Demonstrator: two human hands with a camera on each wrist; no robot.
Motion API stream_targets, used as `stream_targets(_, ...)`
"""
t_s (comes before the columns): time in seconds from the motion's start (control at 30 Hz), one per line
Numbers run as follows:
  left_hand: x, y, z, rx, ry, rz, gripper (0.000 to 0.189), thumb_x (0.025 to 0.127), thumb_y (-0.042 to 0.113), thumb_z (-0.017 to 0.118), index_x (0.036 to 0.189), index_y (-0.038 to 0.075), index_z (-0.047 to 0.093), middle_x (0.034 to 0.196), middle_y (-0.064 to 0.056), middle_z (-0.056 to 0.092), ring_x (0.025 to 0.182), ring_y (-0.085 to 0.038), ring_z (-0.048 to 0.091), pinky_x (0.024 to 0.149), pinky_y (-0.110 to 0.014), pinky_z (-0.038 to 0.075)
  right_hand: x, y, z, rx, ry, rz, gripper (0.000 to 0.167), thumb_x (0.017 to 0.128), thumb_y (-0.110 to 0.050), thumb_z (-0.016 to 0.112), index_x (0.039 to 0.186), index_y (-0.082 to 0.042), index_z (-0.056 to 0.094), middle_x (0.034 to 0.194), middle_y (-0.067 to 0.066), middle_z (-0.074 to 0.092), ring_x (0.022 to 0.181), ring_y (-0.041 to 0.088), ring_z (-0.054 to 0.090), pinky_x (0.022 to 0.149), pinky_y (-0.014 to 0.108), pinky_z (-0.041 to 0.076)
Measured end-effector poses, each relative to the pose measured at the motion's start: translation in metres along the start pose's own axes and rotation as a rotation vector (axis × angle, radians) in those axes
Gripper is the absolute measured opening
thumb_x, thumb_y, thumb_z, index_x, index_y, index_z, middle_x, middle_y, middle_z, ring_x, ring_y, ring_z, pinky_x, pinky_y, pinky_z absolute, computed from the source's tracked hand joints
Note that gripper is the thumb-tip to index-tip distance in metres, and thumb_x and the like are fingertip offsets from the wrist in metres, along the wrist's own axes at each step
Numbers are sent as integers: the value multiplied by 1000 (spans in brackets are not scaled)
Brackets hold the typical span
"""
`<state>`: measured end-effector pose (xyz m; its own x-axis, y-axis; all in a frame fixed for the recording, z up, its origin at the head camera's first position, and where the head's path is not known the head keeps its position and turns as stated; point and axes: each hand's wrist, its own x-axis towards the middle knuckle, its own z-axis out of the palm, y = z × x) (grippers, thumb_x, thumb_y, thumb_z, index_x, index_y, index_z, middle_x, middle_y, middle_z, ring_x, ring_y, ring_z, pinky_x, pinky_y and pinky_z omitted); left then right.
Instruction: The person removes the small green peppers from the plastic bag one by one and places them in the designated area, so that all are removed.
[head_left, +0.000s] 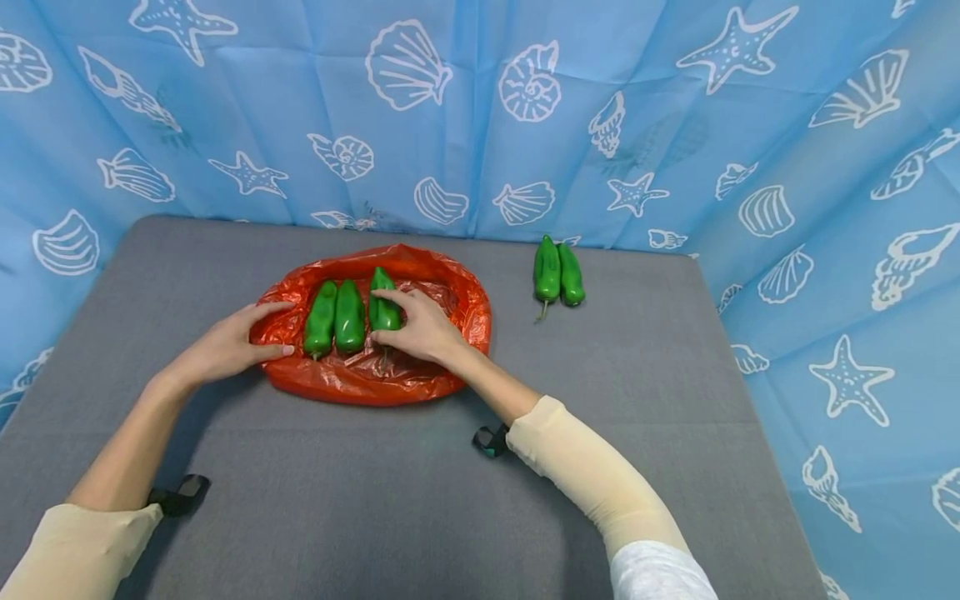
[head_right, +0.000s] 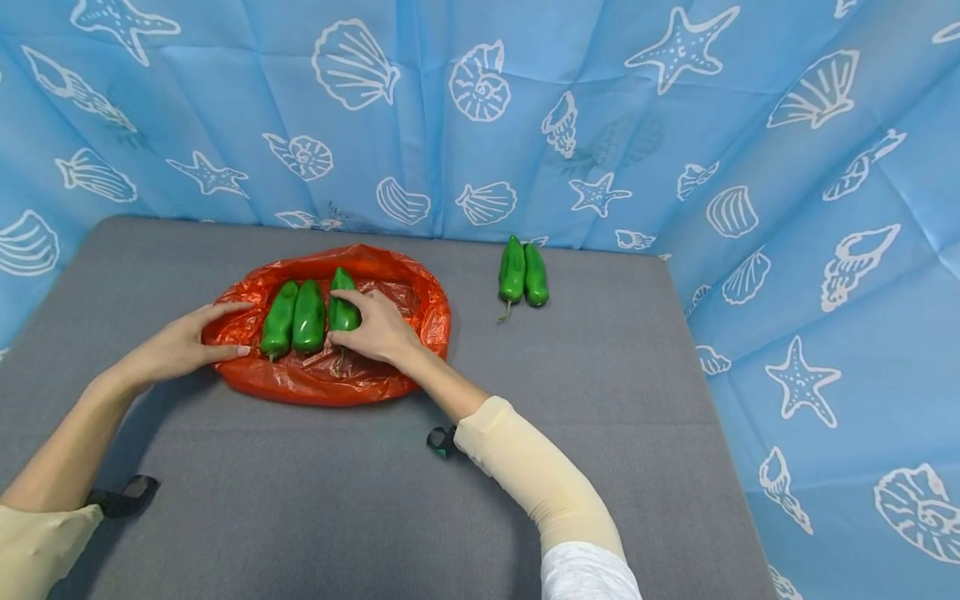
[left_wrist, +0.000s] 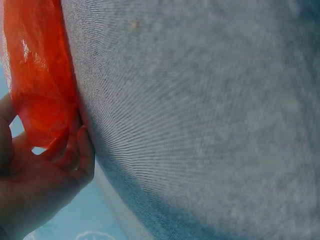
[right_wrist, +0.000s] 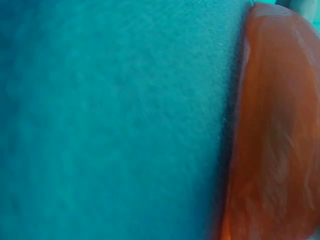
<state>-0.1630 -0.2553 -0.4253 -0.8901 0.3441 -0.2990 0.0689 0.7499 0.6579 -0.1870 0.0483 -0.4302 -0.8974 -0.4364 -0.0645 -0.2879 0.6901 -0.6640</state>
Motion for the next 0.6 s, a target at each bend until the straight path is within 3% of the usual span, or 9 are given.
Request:
stream_targets(0.43,-1,1,0,-5,0,-1,80,95,36,69,156,6,28,155,-38,17,139,-58,19,105,-74,23,-9,5,-22,91,25,-45,64,86,-32,77,145,-25,51,116,6,59,99,22,59,75,26,49)
stream_targets(0.6,0,1,0,-3,-5,0,81,94,37,69,156,5,27,155,-39,16,139,-59,18,105,-74,22,-14,6,-32,126,30,-52,64,88,-32,75,146,-26,49,119,5,58,85,17,61,69,26,51)
